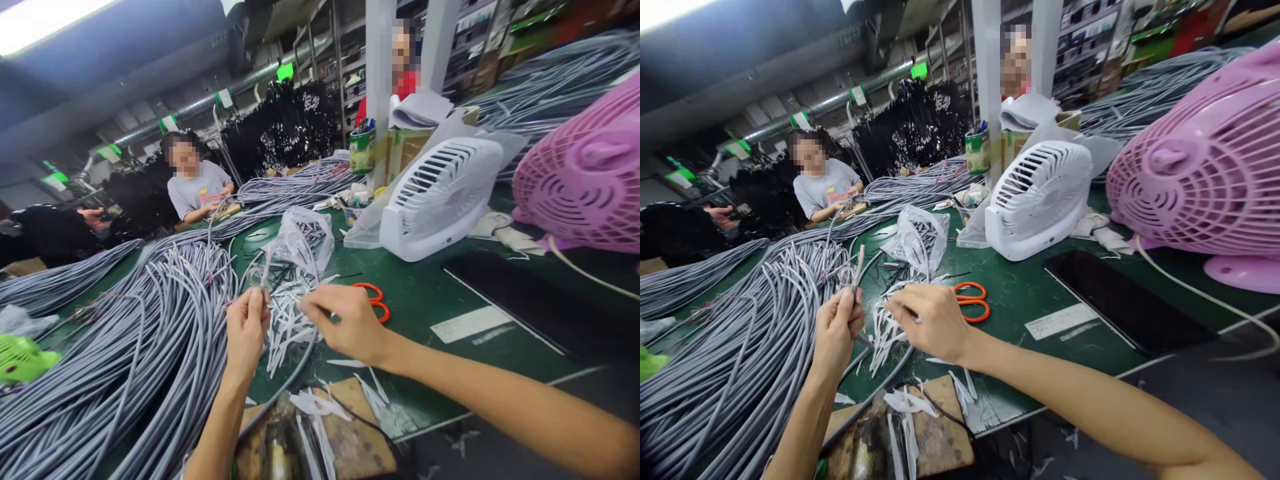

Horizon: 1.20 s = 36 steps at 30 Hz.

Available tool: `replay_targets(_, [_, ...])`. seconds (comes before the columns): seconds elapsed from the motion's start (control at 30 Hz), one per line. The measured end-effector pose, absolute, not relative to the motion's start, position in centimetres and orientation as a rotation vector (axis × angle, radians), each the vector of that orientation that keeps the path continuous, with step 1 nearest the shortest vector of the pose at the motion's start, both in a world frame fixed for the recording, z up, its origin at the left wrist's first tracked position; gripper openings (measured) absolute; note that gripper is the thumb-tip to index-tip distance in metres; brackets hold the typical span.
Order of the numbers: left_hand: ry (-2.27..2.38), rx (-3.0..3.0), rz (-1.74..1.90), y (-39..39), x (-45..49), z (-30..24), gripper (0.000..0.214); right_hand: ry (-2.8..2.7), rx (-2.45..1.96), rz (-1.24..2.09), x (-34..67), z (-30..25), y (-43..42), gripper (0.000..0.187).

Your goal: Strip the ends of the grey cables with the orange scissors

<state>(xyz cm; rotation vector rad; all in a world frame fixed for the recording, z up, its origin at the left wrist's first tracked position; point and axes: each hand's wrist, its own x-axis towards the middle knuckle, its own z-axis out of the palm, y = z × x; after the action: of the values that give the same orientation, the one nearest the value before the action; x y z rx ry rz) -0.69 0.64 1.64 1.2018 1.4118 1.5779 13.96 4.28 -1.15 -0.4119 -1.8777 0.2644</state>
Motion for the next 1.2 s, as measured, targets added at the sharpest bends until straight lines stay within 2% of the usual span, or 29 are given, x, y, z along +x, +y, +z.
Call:
replay_targets(0.13, [1.335, 1.249, 1.44, -0.5, 0.4, 1.4, 0.043, -1.836, -0.625, 0.396, 14.1, -0.9, 6.0, 0.028])
replay_targets(0.37, [1.302, 1.262, 1.348, -0.6, 1.0, 1.1, 0.043, -1.806, -0.523, 0.524, 14.0, -0.9, 5.7, 0.029])
replay_targets(1.2, [1.157, 1.182, 1.379, -0.7, 1.4, 0.9, 0.042, -1.764, -0.439, 0.885, 13.6, -1.0, 5.8, 0.034])
